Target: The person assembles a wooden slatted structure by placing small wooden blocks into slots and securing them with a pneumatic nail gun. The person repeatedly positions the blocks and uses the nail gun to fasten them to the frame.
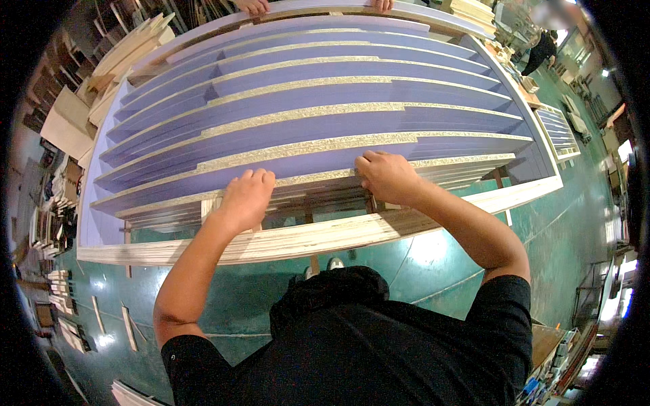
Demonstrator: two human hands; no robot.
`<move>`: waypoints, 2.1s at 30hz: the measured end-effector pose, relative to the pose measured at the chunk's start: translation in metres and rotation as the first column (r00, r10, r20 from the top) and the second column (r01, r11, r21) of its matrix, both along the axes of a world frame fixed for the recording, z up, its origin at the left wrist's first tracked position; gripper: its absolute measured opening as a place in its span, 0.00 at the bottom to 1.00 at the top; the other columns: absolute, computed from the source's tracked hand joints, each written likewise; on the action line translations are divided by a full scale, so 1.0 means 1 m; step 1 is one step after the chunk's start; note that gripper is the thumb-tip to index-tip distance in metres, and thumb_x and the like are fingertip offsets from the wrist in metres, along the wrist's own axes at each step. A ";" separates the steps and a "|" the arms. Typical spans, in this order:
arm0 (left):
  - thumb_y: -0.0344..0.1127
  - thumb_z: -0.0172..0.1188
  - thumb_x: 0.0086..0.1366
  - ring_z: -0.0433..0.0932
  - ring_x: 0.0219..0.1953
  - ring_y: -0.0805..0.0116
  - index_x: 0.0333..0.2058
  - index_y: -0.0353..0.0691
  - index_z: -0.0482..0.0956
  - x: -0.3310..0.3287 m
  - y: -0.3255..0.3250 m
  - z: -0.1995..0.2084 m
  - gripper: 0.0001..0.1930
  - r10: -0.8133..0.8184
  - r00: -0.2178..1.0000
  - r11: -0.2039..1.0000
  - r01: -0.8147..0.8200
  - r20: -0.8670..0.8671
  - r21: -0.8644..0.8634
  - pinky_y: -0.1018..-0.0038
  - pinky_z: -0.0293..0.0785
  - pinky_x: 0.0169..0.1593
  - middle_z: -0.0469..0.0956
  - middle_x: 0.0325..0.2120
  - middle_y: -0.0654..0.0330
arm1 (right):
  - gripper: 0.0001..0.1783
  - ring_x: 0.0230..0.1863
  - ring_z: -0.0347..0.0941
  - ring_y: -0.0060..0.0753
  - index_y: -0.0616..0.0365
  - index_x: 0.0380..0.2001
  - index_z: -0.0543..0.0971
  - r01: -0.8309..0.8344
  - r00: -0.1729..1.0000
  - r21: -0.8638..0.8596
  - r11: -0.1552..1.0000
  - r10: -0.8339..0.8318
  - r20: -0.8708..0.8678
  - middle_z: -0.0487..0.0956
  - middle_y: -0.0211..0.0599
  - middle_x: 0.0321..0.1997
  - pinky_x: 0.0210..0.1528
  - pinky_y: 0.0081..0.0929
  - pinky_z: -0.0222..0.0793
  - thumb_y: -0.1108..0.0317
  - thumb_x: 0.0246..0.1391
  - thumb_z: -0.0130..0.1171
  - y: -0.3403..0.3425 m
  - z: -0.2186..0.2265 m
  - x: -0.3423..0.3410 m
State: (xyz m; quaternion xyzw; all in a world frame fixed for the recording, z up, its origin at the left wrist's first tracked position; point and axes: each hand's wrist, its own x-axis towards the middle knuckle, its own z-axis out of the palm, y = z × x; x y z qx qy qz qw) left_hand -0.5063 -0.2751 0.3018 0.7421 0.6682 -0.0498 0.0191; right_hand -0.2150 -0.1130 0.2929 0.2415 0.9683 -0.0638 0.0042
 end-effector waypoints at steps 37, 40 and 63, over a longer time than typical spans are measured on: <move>0.49 0.73 0.55 0.75 0.57 0.44 0.57 0.39 0.73 -0.131 0.185 0.052 0.35 0.011 0.987 1.000 -0.010 0.162 -0.005 0.56 0.70 0.59 0.77 0.53 0.43 | 0.28 0.54 0.79 0.52 0.58 0.53 0.73 -0.060 0.942 0.225 0.972 -0.019 0.335 0.83 0.48 0.47 0.65 0.62 0.61 0.48 0.60 0.63 0.151 0.082 -0.115; 0.49 0.74 0.55 0.79 0.50 0.42 0.50 0.39 0.77 -0.123 0.178 0.039 0.29 -0.042 0.976 0.999 0.044 0.215 -0.004 0.55 0.73 0.51 0.81 0.44 0.42 | 0.25 0.52 0.79 0.56 0.61 0.45 0.74 -0.002 0.964 0.051 0.999 -0.012 0.265 0.83 0.48 0.44 0.56 0.53 0.69 0.49 0.59 0.64 0.147 0.074 -0.104; 0.47 0.69 0.60 0.75 0.49 0.40 0.42 0.35 0.72 -0.078 0.091 -0.008 0.23 -0.214 0.955 0.973 0.190 0.205 0.130 0.52 0.73 0.50 0.76 0.42 0.45 | 0.25 0.55 0.74 0.56 0.61 0.49 0.71 -0.039 0.990 -0.007 0.999 0.039 0.138 0.77 0.49 0.48 0.52 0.51 0.75 0.56 0.57 0.66 0.076 0.027 -0.050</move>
